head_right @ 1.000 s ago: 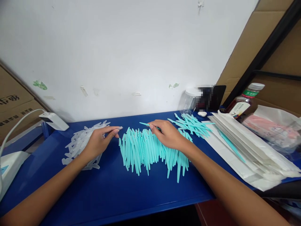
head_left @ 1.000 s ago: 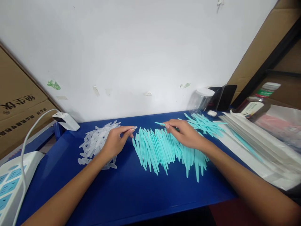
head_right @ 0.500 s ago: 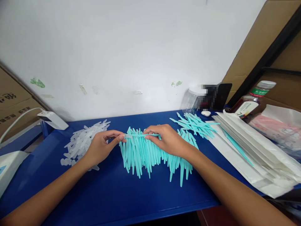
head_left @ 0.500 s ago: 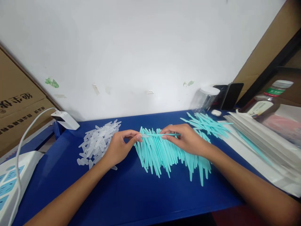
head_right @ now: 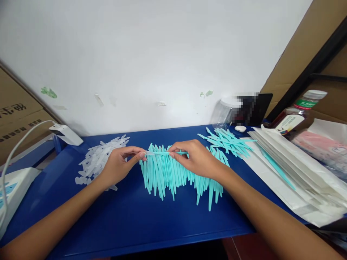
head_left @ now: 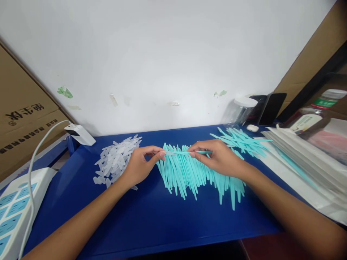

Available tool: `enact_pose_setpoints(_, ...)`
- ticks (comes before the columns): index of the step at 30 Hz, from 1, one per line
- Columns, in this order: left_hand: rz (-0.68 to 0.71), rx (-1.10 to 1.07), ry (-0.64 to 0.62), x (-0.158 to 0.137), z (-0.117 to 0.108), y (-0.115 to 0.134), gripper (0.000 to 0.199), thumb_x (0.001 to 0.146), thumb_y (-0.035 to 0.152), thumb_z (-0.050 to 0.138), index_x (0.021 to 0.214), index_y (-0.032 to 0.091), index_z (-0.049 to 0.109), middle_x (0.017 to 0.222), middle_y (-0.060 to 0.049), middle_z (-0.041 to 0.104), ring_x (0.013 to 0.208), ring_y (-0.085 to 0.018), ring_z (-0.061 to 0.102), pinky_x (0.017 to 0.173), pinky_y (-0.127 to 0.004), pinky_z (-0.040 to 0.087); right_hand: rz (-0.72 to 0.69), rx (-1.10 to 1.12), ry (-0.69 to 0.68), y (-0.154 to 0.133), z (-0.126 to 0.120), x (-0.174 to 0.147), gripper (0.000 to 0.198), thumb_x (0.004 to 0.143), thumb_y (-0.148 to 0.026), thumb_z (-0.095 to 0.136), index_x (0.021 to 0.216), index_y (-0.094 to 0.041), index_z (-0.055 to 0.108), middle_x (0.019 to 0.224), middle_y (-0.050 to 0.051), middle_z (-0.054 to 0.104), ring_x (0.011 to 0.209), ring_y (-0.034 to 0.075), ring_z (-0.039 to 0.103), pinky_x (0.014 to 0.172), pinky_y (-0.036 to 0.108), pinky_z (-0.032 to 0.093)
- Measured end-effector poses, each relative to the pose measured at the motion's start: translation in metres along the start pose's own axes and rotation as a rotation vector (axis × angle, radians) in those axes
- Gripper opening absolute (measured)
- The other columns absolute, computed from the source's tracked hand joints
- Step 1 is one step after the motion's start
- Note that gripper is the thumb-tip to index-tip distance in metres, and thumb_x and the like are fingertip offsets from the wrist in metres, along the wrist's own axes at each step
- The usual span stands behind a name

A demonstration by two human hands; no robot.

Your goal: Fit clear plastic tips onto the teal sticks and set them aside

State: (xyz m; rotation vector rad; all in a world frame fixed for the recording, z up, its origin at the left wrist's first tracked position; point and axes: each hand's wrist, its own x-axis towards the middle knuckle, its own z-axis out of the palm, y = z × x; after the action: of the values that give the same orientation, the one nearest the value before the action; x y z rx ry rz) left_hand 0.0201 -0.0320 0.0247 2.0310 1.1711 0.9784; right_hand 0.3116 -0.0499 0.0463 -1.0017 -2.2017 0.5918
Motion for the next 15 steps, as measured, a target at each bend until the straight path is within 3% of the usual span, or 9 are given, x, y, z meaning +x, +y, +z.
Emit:
enact_pose_setpoints(5,0.027,-0.006,-0.013,-0.008,0.008,0.009,0.022,0.098,0.040,0.068,0.090,0.024,0.080,0.082,0.001,0.080,0.082,-0.017,0.074,0.074,-0.027,0.054,0.025,-0.004,-0.067,-0.004,0.011,-0.003,0.021,0.104,-0.033,0.059,0.108,-0.025,0.078,0.091,0.001,0.078,0.065,0.013,0.063,0.059,0.027,0.045)
enact_pose_setpoints(10,0.064,0.022,0.021,-0.012,0.007,0.018,0.026,0.098,0.039,0.068,0.081,0.023,0.078,0.084,0.000,0.080,0.084,-0.018,0.074,0.071,-0.027,0.054,-0.007,-0.043,-0.007,-0.011,0.016,-0.004,0.023,0.105,-0.034,0.058,0.111,-0.024,0.078,0.095,0.003,0.080,0.070,0.015,0.067,0.060,0.028,0.046)
enact_pose_setpoints(13,0.143,0.104,0.013,-0.010,0.006,0.013,0.023,0.100,0.039,0.065,0.090,0.025,0.080,0.092,-0.001,0.081,0.085,-0.019,0.074,0.073,-0.029,0.055,-0.016,-0.050,0.002,-0.009,0.012,-0.002,0.022,0.105,-0.035,0.059,0.109,-0.025,0.078,0.095,0.002,0.080,0.072,0.015,0.069,0.062,0.028,0.048)
enact_pose_setpoints(15,0.252,0.224,0.024,-0.006,0.003,0.004,0.021,0.101,0.039,0.065,0.108,0.025,0.078,0.100,-0.003,0.081,0.090,-0.021,0.073,0.079,-0.033,0.056,0.003,-0.064,0.023,-0.002,0.003,0.000,0.022,0.104,-0.036,0.059,0.107,-0.025,0.078,0.098,0.003,0.081,0.076,0.017,0.072,0.064,0.028,0.052)
